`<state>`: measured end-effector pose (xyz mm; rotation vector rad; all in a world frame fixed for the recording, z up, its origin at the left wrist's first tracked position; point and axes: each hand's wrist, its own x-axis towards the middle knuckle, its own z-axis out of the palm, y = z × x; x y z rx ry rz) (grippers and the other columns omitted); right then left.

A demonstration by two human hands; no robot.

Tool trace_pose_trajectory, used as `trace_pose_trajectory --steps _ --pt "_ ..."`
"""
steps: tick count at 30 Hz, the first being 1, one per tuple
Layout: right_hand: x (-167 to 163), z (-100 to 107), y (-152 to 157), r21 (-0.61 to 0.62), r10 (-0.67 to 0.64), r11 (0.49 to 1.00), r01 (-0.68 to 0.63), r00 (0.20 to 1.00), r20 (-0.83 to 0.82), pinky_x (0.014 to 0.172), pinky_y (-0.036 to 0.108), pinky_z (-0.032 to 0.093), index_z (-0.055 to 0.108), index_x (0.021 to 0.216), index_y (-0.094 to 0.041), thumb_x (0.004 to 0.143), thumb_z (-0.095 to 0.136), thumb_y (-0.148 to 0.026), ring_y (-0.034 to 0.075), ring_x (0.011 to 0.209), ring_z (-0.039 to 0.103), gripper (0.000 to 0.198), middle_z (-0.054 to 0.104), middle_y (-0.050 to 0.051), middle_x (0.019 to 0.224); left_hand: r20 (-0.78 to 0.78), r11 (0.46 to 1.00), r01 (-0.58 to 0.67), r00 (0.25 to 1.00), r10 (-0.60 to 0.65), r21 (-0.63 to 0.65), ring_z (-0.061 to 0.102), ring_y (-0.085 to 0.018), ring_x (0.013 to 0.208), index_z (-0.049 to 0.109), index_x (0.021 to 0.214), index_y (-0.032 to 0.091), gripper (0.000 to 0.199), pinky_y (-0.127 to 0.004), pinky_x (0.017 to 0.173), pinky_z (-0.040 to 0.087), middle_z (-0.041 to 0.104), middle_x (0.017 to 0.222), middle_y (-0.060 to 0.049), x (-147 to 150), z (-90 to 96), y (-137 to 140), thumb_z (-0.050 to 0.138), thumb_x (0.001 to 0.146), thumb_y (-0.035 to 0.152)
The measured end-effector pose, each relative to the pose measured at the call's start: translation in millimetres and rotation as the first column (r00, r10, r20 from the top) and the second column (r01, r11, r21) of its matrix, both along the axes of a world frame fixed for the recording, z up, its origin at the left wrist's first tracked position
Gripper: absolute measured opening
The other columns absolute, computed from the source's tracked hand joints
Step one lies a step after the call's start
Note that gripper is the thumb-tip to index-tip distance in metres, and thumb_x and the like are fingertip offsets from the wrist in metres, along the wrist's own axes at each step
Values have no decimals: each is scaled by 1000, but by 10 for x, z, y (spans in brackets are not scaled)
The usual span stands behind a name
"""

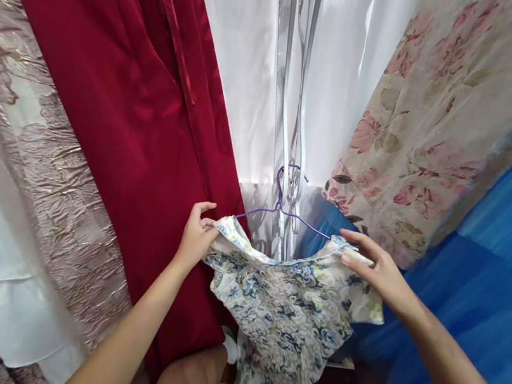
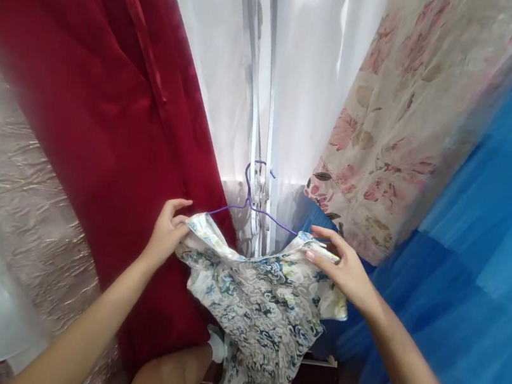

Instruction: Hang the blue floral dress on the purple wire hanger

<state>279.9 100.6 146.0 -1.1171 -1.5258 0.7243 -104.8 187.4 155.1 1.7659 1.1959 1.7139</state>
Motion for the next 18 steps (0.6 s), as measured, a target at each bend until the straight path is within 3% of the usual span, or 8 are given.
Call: trace_pose_trajectory --steps 2,5,8,10,13,16,17,18 --pt "57 -226 -95 83 -211 975 207 977 43 71 27 46 70 95 -22 86 68 -49 20 87 61 28 68 2 93 3 1000 -11 1000 11 -14 61 -13 72 53 101 20 33 -22 62 47 62 102 -4 -28 -41 -76 65 71 18" --pt "79 -380 -227 149 -351 927 343 936 28 52 26 32 58 70 -20 92 58 -50 14 57 43 37 47 -3 61 -83 997 -54 995 58 57 61 -14 75 57 86 19 14 -21 67 46 61 80 1 -27 -21 -228 63 74 16" --pt "-15 -137 -258 315 -442 846 430 896 -37 53 26 31 59 71 -20 93 59 -46 14 58 40 33 44 -4 61 -166 964 -171 964 206 202 62 -15 79 61 90 19 13 -22 72 46 65 85 1 6 82 -357 61 78 15" --pt "-153 168 -210 350 -430 836 423 901 -62 54 26 30 58 68 -20 94 58 -45 14 58 40 36 43 -4 60 -223 952 -196 942 250 235 63 -16 82 63 97 20 17 -23 74 47 67 91 0 7 131 -393 61 81 17" --pt "-474 539 -188 309 -271 909 279 960 -72 54 26 29 51 63 -20 94 56 -49 13 56 37 42 39 -5 60 -360 983 -120 919 164 141 64 -18 90 64 107 21 27 -25 79 46 68 98 0 -48 29 -395 54 83 14" --pt "-829 559 -445 238 51 971 -28 995 -90 56 26 35 56 68 -20 94 48 -59 14 60 45 47 48 -2 64 -311 994 -103 946 88 -30 60 -17 86 62 100 20 22 -27 77 46 64 88 0 -104 -317 -418 48 86 11" --pt "-917 482 -594 184 267 950 -252 962 -62 62 27 42 64 77 -20 93 44 -65 18 67 54 51 59 2 74 -264 991 -110 961 86 -78 58 -17 82 61 98 19 17 -28 75 46 61 85 0 -98 -451 -436 49 88 13" --pt "-977 375 -758 145 438 893 -425 897 -68 69 31 47 70 92 -21 88 43 -73 22 77 61 58 67 6 87 -226 987 -104 971 75 -122 57 -16 80 60 98 18 11 -28 74 47 60 84 0 -71 -574 -454 51 91 17"
